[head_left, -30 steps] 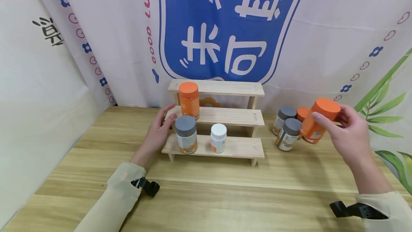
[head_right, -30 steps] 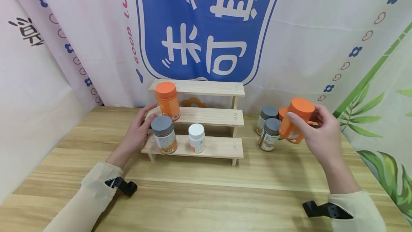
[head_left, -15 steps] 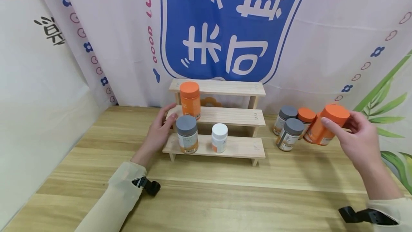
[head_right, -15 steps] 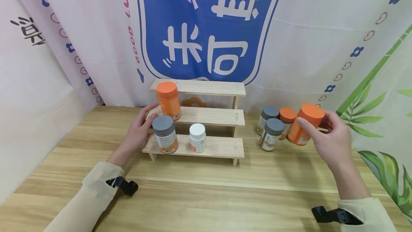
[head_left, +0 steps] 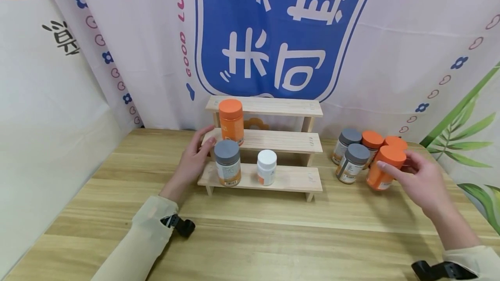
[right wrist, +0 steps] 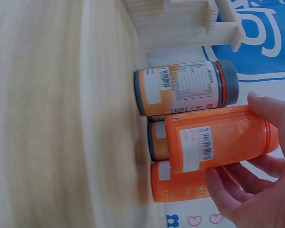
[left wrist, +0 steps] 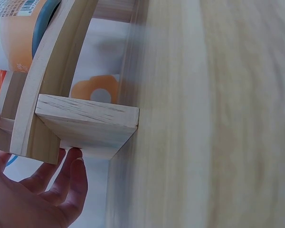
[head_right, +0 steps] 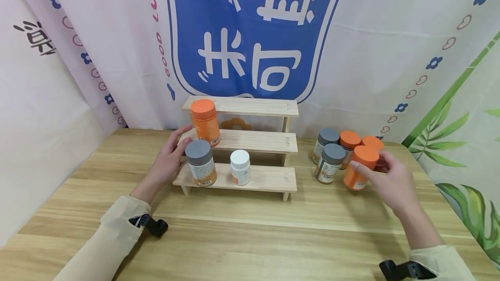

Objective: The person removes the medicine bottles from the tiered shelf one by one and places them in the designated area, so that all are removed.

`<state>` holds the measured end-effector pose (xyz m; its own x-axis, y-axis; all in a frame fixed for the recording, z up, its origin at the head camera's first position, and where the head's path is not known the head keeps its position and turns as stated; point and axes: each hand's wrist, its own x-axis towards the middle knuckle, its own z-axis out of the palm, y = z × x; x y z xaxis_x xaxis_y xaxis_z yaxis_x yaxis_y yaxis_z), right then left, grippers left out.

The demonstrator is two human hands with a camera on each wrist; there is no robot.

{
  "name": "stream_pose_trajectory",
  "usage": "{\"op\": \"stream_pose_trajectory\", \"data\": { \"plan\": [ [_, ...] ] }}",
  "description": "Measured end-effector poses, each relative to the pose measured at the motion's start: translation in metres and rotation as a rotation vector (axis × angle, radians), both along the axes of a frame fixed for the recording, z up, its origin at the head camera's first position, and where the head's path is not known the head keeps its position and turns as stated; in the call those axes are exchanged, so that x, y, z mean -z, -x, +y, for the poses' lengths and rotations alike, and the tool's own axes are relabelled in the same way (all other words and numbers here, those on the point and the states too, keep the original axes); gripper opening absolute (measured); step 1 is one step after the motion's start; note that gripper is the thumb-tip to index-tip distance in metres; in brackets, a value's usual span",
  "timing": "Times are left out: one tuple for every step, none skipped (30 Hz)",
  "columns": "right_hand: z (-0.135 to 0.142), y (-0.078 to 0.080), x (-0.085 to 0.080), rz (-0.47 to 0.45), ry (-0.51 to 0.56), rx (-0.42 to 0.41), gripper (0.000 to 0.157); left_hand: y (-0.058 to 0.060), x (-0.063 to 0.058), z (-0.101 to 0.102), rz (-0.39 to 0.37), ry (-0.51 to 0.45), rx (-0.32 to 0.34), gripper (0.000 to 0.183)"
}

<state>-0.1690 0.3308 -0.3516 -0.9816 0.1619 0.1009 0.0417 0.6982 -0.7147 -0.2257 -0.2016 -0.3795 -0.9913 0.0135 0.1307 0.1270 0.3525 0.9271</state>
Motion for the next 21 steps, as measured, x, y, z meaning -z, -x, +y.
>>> {"op": "stream_pose_trajectory", "data": {
  "plan": [
    [-0.0003, 0.0005, 0.0012, -0.010, 0.000, -0.010, 0.075, -0.0001, 0.0000, 0.0001, 0.000, -0.002, 0.000, 0.053],
    [-0.0007, 0.0011, 0.0023, -0.018, -0.002, -0.022, 0.075, -0.0001, -0.0001, 0.0001, 0.001, -0.002, 0.000, 0.053],
    [-0.0011, 0.0015, 0.0032, -0.029, 0.000, -0.033, 0.076, -0.0001, 0.0000, 0.0001, 0.001, -0.004, 0.000, 0.053],
    [-0.0015, 0.0020, 0.0040, -0.037, -0.001, -0.043, 0.077, -0.0001, 0.0002, 0.0000, 0.002, -0.004, 0.001, 0.053],
    [-0.0021, 0.0025, 0.0049, -0.043, -0.002, -0.050, 0.077, 0.0001, 0.0004, -0.0001, 0.002, -0.005, 0.002, 0.053],
    [-0.0026, 0.0030, 0.0055, -0.053, -0.002, -0.057, 0.078, 0.0002, 0.0007, -0.0002, 0.001, -0.005, 0.003, 0.053],
    [-0.0030, 0.0033, 0.0061, -0.063, -0.004, -0.061, 0.079, 0.0002, 0.0008, -0.0002, -0.001, -0.006, 0.003, 0.053],
    [-0.0035, 0.0036, 0.0066, -0.072, -0.004, -0.065, 0.080, 0.0003, 0.0009, -0.0002, -0.003, -0.006, 0.005, 0.053],
    [-0.0039, 0.0038, 0.0069, -0.081, -0.006, -0.066, 0.082, 0.0004, 0.0010, -0.0003, -0.006, -0.008, 0.005, 0.053],
    [-0.0044, 0.0040, 0.0073, -0.089, -0.008, -0.066, 0.083, 0.0005, 0.0010, -0.0003, -0.007, -0.008, 0.005, 0.053],
    [-0.0048, 0.0041, 0.0076, -0.096, -0.010, -0.065, 0.084, 0.0006, 0.0009, -0.0004, -0.009, -0.010, 0.005, 0.053],
    [-0.0052, 0.0043, 0.0079, -0.102, -0.011, -0.063, 0.085, 0.0007, 0.0008, -0.0004, -0.010, -0.010, 0.006, 0.053],
    [-0.0055, 0.0044, 0.0081, -0.107, -0.013, -0.063, 0.085, 0.0006, 0.0006, -0.0004, -0.010, -0.011, 0.006, 0.053],
    [-0.0058, 0.0047, 0.0083, -0.109, -0.015, -0.063, 0.086, 0.0007, 0.0005, -0.0005, -0.009, -0.011, 0.006, 0.053],
    [-0.0061, 0.0049, 0.0084, -0.111, -0.017, -0.064, 0.086, 0.0007, 0.0005, -0.0005, -0.008, -0.013, 0.006, 0.053],
    [-0.0062, 0.0052, 0.0086, -0.112, -0.017, -0.066, 0.086, 0.0006, 0.0005, -0.0006, -0.007, -0.013, 0.005, 0.052],
    [-0.0063, 0.0055, 0.0088, -0.113, -0.016, -0.068, 0.086, 0.0005, 0.0006, -0.0005, -0.006, -0.015, 0.004, 0.052],
    [-0.0064, 0.0057, 0.0088, -0.116, -0.016, -0.069, 0.086, 0.0004, 0.0006, -0.0006, -0.005, -0.015, 0.003, 0.052],
    [-0.0063, 0.0060, 0.0089, -0.119, -0.015, -0.072, 0.086, 0.0002, 0.0007, -0.0006, -0.004, -0.016, 0.002, 0.051],
    [-0.0064, 0.0063, 0.0089, -0.122, -0.016, -0.075, 0.086, 0.0002, 0.0008, -0.0006, -0.003, -0.018, 0.001, 0.051],
    [-0.0063, 0.0065, 0.0089, -0.126, -0.014, -0.077, 0.087, -0.0001, 0.0008, -0.0006, -0.002, -0.020, 0.000, 0.051]
  ]
}}
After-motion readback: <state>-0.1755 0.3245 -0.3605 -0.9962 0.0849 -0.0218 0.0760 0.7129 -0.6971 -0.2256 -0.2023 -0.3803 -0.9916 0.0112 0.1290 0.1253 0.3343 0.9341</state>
